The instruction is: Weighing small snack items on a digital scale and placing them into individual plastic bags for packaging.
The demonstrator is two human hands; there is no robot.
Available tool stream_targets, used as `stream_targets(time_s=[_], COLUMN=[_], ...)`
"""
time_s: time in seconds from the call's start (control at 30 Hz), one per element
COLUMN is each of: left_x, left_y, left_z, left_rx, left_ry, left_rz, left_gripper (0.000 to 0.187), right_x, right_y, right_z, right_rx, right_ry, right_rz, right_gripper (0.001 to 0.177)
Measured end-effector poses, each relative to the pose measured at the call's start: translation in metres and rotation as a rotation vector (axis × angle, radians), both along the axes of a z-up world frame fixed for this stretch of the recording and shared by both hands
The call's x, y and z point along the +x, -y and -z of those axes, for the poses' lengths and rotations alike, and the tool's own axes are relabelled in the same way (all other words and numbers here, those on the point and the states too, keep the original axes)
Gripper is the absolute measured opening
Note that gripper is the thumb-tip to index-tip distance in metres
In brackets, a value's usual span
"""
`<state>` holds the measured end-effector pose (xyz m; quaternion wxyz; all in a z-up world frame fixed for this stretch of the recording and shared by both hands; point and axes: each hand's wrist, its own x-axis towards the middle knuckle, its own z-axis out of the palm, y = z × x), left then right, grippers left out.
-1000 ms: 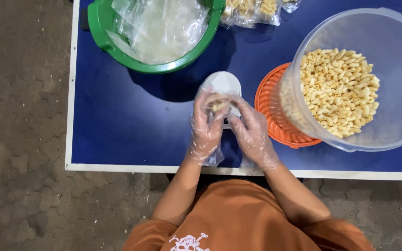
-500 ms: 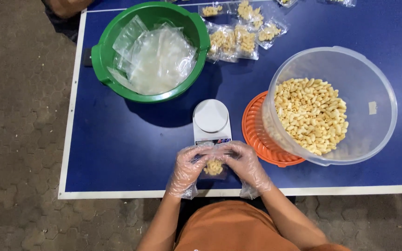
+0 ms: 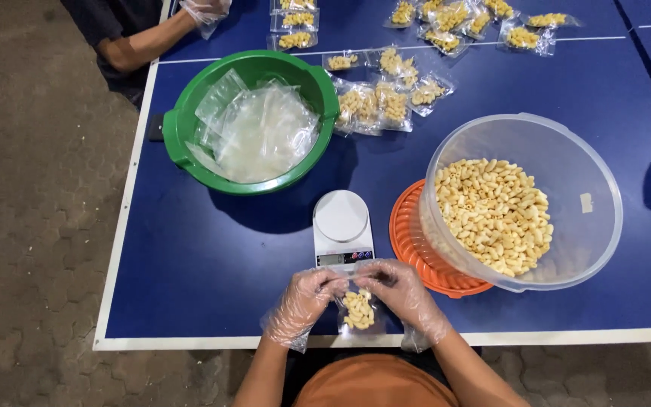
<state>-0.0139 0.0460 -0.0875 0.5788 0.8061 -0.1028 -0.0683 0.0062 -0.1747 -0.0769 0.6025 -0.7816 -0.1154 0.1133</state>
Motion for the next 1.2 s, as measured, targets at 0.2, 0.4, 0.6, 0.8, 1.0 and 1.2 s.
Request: stream_targets(time_s=[0.2,0.4,0.6,0.8,1.0,1.2], left_x=[0.009,0.053,0.120,0.198,0.260,0.316], left_y=[-0.002,0.017,0.067,0.118,0.140,0.132], left_z=[0.019,0.036,0.057,0.053,0.022,0.072], left_rx=[0.041,-0.090,-0.758,-1.391,-1.468,-1.496], left_ry=[0.095,0.122,-0.394,-0.704,-0.557,-0.579], left_rz=[0.044,-0.525,-0.620,-0.558,-0.863,-0.976], left_gripper=[0.019,0.017,0.030,0.017,0.049,0.042], right_x=[-0.005,-0.017,-0.029,-0.025,-0.023,-0.022], right_y=[0.007,0.024,0.037,0.040,0.040,0.039], right_z=[0.021,0.059,0.084,0.080,0.074,0.069], right_rx=[0.012,0.029,-0.115,-0.091,-0.073,-0.070], right_ry=[-0.163,-0.234,0.353,0.322,0.312,0.288], right_rz=[0.134,0.217,0.139,0.108,0.134,0.159], right_gripper=[0.013,0.011,0.004,0.006,0.005,0.003])
